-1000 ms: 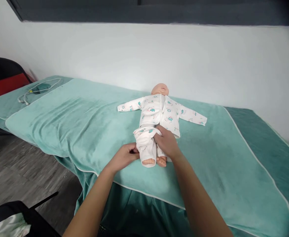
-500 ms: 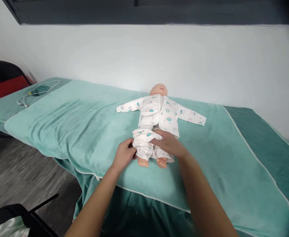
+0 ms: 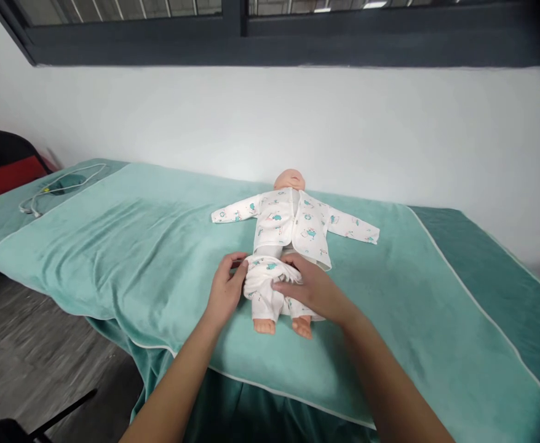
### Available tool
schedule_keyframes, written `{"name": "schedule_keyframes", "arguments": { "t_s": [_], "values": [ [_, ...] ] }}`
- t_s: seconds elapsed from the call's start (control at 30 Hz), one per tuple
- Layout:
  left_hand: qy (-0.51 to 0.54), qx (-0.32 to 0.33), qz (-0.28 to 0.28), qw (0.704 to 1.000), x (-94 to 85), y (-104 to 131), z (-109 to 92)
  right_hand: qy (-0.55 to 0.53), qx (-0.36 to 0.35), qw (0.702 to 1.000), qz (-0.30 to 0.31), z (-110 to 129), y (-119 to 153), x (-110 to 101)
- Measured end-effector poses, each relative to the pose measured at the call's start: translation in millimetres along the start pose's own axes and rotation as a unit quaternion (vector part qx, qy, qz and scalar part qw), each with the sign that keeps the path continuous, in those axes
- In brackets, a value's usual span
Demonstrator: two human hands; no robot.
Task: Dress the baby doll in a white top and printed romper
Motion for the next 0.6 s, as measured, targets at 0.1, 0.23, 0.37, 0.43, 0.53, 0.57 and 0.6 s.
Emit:
{"name": "schedule_keyframes", "arguments": {
  "t_s": [0.1, 0.23, 0.37, 0.43, 0.53, 0.57, 0.6],
  "values": [
    [0.020, -0.021, 0.082, 0.996, 16.4, -11.6, 3.3, -0.056, -0.030, 0.998, -0.018, 1.2, 6.9, -13.9],
    [0.061, -0.034, 0.061, 0.996, 10.6, -22.5, 8.6, -0.022, 0.011, 0.998, -0.050, -10.7, 8.9, -31.3],
    [0.069, -0.070, 0.130, 0.987, 13.7, -29.7, 16.0, 0.001, 0.005, 0.999, -0.046, -19.2, 10.1, -37.3],
    [0.056, -0.075, 0.185, 0.978, 16.9, -29.0, 17.1, -0.023, -0.003, 0.997, -0.068, -31.1, 12.9, -40.9],
    [0.035, -0.070, 0.256, 0.964, 20.1, -23.5, 16.0, -0.078, -0.028, 0.991, -0.107, -53.3, 18.3, -44.6],
    [0.034, -0.067, 0.271, 0.960, 20.5, -21.6, 15.3, -0.093, -0.039, 0.988, -0.116, -59.4, 19.9, -44.8],
    [0.038, -0.066, 0.281, 0.957, 20.6, -20.1, 14.7, -0.104, -0.049, 0.986, -0.122, -64.2, 21.2, -44.8]
  ]
}}
Point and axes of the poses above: each hand's wrist, its own y-axis away from the middle knuckle, its own x-axis out of the palm, z = x × y, the point moved 9 cm from there along -y, towards the middle knuckle, and after that the axes turned 6 degrees about z, right-handed, at the moved point
